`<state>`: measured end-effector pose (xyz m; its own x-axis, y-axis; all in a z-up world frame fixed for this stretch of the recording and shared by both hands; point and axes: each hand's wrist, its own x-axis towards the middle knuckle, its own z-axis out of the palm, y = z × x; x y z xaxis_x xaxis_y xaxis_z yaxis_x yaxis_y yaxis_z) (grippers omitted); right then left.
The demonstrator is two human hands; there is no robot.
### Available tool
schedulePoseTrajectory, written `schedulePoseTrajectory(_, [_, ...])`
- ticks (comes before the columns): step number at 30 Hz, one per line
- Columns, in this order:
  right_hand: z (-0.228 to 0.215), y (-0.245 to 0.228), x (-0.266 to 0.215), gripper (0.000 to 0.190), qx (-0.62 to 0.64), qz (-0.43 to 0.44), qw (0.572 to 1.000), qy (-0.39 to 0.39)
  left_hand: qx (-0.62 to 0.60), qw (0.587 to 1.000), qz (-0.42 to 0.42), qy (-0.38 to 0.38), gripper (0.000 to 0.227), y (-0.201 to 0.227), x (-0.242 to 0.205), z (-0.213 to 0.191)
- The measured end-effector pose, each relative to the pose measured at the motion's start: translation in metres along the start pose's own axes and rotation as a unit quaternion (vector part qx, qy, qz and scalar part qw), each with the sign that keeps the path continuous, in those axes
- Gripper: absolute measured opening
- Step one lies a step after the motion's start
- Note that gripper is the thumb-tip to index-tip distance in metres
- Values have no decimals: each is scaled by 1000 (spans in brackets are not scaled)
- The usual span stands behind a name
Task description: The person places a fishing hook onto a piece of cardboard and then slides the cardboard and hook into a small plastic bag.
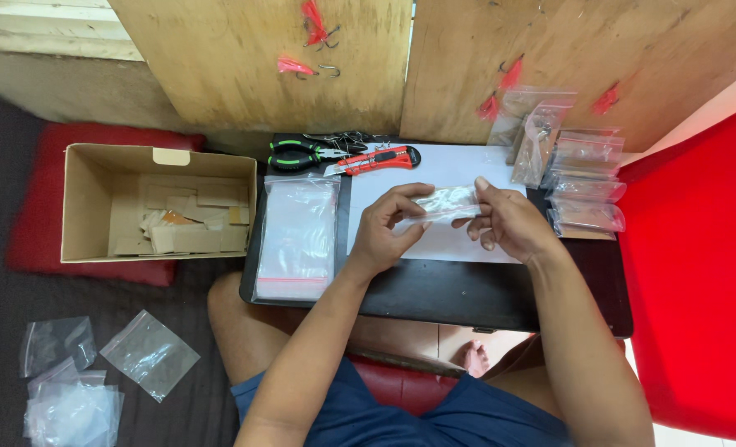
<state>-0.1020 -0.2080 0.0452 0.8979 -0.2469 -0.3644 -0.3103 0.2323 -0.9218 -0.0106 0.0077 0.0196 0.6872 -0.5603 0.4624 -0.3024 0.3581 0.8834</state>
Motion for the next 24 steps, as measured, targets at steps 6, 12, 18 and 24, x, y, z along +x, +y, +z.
schedulePoseTrajectory(6, [-4, 21, 11, 21, -58, -97, 993, 45, 18, 999, 38, -33, 44, 11, -1, 6])
schedulePoseTrajectory(12, [-3, 34, 10, 18, -101, -212, 971, 44, -62, 991, -109, 54, 46, -28, 2, 1])
schedulePoseTrajectory(18, [-9, 55, 23, 26, -73, -254, 964, 38, -101, 984, -128, 70, 26, -41, 2, 3])
schedulePoseTrajectory(24, [-14, 75, 35, 20, -34, -274, 958, 76, -95, 985, -133, 50, 31, -34, 2, 4])
